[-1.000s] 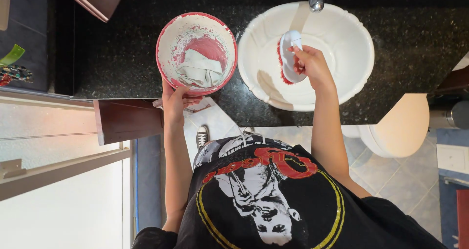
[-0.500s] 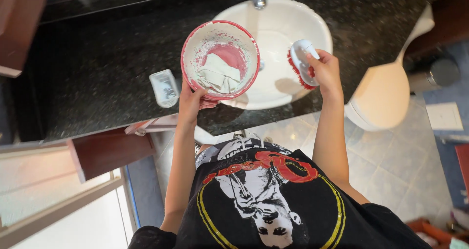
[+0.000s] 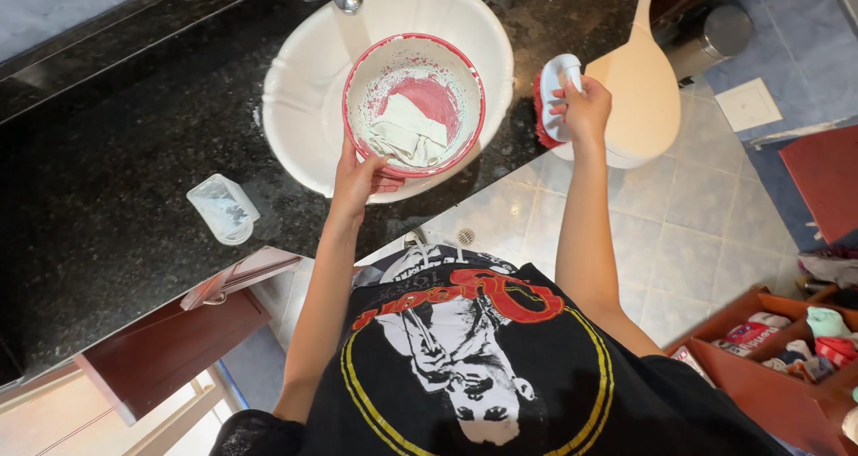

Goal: Hand-washing a cloth in a bathroom sink using detergent and a brush.

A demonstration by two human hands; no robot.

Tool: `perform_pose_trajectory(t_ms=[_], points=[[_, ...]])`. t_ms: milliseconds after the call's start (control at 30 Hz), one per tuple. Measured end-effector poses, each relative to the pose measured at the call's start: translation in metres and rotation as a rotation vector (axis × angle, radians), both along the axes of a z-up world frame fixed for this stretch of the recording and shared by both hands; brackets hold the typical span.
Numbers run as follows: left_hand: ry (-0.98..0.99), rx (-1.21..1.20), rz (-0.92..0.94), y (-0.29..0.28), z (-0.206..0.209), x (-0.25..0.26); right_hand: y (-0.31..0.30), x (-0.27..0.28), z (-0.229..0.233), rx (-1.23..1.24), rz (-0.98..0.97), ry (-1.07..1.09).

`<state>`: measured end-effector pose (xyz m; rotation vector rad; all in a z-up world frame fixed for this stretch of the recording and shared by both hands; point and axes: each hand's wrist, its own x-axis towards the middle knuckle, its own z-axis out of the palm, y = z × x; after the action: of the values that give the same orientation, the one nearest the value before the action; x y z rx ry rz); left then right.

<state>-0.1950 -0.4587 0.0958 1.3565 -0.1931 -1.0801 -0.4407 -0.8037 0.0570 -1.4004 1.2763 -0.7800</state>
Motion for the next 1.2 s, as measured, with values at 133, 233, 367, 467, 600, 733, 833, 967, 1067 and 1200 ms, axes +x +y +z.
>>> perform_pose_trajectory(t_ms=[133, 233, 367, 467, 600, 733, 833, 967, 1067, 1200], points=[[-0.008, -0.017, -0.011, -0.004, -0.002, -0.004, -0.023, 0.009, -0.016, 0.055, -0.003, 0.0], [-0.009, -0.028, -0.019, -0.002, 0.0, -0.006, -0.044, 0.018, -0.035, 0.114, 0.024, -0.043], [-0.026, -0.017, 0.006, 0.003, 0.016, -0.01, -0.045, 0.033, -0.027, 0.249, -0.018, -0.147], [0.012, -0.011, 0.053, 0.012, 0.023, -0.011, -0.042, 0.043, -0.028, 0.298, -0.015, -0.144], [0.004, 0.017, 0.077, 0.022, 0.025, -0.01, -0.03, 0.056, -0.02, 0.25, 0.045, -0.096], [0.005, 0.041, 0.086, 0.03, 0.021, -0.012, -0.034, 0.057, -0.028, 0.194, 0.035, -0.007], [-0.002, -0.004, 0.112, 0.034, 0.014, -0.015, -0.038, 0.05, -0.042, 0.144, 0.083, 0.072], [-0.032, 0.033, 0.098, 0.036, 0.016, -0.016, 0.025, 0.062, 0.012, -0.51, 0.109, 0.274], [-0.058, 0.058, 0.101, 0.038, 0.022, -0.018, 0.095, 0.092, 0.063, -0.577, 0.338, 0.062], [-0.135, 0.095, 0.076, 0.042, 0.028, -0.02, 0.174, 0.128, 0.079, -0.442, 0.878, -0.089]])
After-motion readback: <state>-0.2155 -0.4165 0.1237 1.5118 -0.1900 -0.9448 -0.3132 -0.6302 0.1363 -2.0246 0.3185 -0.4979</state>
